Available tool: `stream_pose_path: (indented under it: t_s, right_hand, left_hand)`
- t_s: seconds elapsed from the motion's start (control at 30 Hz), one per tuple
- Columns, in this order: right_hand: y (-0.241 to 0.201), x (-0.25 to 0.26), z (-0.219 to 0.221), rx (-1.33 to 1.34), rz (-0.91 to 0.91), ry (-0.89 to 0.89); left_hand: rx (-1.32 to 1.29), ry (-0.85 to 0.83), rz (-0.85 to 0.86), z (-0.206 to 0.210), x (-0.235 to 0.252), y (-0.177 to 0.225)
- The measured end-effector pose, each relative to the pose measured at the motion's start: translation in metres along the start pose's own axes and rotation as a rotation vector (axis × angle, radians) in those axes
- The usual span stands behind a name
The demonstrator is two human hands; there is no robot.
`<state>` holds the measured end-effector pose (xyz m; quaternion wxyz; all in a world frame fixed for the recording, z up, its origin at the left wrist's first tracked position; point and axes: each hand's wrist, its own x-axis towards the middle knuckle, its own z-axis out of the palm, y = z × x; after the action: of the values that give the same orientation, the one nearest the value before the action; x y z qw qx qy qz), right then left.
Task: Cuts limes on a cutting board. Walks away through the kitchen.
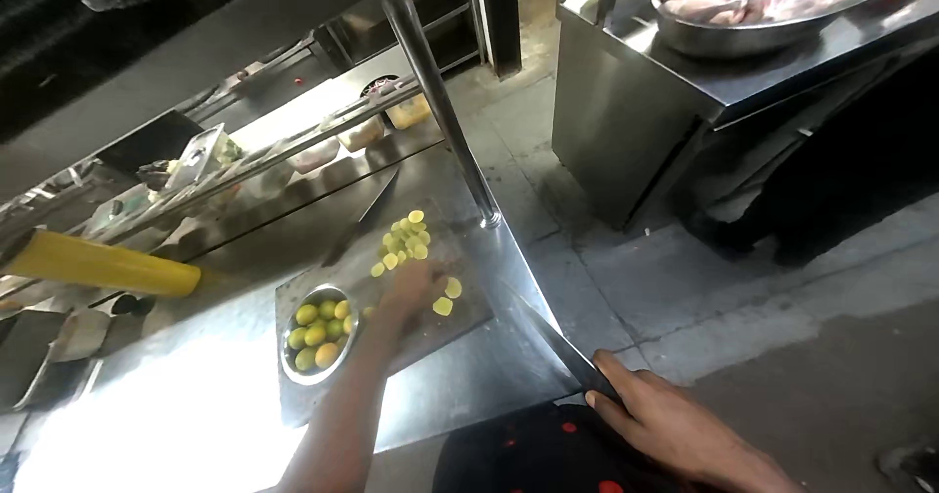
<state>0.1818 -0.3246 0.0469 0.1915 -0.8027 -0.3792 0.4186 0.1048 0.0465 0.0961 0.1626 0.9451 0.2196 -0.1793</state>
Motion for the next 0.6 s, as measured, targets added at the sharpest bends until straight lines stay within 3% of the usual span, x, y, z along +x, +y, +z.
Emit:
stream_pose_path:
  t_s: [0.6]
  right_hand:
    - [-0.0008, -0.0025, 0.0000, 0.024, 0.012, 0.006]
  left_hand:
    - [0.089, 0.030, 0.031, 0.0062, 0.0055, 0.0055]
